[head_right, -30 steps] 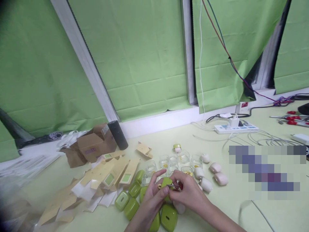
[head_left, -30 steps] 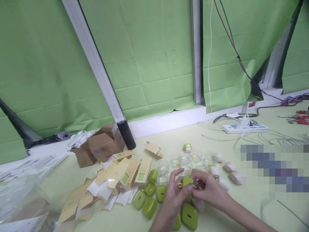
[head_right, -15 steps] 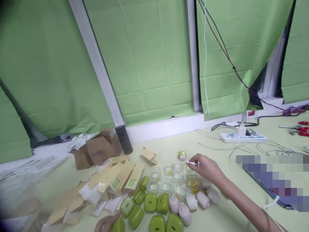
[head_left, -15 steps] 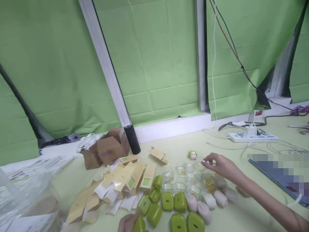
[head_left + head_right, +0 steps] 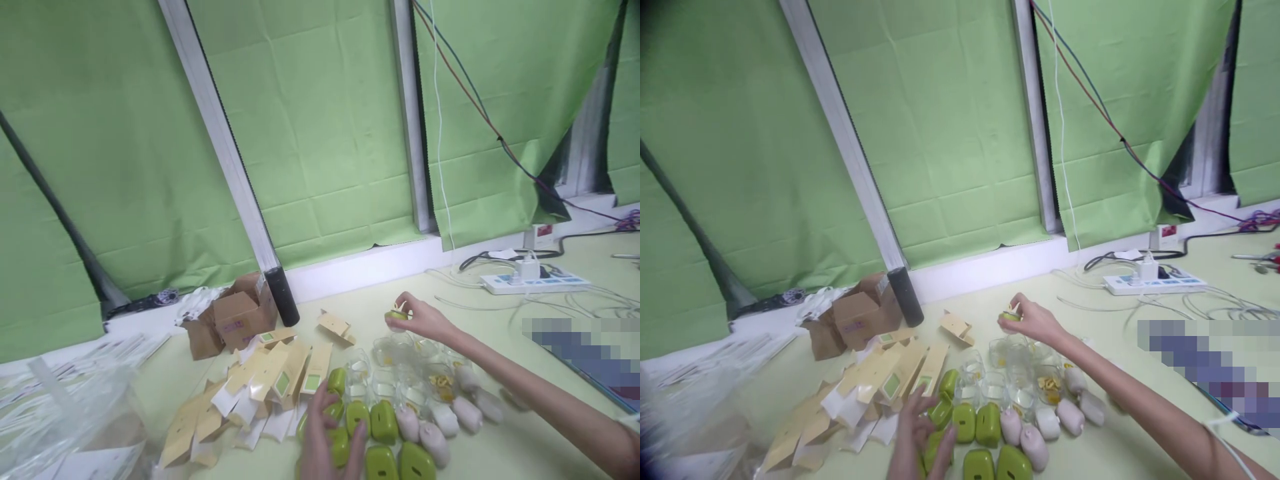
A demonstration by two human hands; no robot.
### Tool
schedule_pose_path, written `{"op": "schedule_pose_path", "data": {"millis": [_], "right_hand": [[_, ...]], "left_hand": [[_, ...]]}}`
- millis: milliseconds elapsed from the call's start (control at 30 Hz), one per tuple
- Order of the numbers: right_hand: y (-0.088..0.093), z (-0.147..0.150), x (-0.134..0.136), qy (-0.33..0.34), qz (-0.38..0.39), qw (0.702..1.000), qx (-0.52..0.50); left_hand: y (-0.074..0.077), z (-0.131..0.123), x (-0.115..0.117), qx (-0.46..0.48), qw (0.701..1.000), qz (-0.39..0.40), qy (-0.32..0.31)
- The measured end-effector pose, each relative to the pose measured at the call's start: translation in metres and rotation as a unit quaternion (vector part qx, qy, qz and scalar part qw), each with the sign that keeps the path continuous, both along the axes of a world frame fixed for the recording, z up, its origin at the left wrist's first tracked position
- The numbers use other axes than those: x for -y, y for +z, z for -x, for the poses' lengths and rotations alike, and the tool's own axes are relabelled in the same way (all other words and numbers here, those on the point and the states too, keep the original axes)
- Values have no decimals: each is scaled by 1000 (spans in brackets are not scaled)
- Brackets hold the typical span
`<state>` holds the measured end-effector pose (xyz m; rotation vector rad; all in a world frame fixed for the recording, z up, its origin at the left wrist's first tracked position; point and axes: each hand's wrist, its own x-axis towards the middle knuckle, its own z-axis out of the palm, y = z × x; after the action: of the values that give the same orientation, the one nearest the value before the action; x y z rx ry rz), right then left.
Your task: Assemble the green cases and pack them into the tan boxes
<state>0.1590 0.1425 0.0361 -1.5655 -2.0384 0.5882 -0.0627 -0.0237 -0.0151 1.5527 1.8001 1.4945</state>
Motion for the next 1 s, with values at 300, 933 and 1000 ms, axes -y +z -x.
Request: {"op": "schedule_pose_path", "data": {"millis": [300,933,1000], "right_hand": [[2,-6,88,103,33,961,-254],[-29,-1,109,162,193,895,-367],[-30,-3,110,168,211,884,-383]], "left_hand": [[34,-75,-51,439,831,130,-317],[10,-66,-44,367,857,132,-337],[13,-66,-41,349,866,127,-334]]}}
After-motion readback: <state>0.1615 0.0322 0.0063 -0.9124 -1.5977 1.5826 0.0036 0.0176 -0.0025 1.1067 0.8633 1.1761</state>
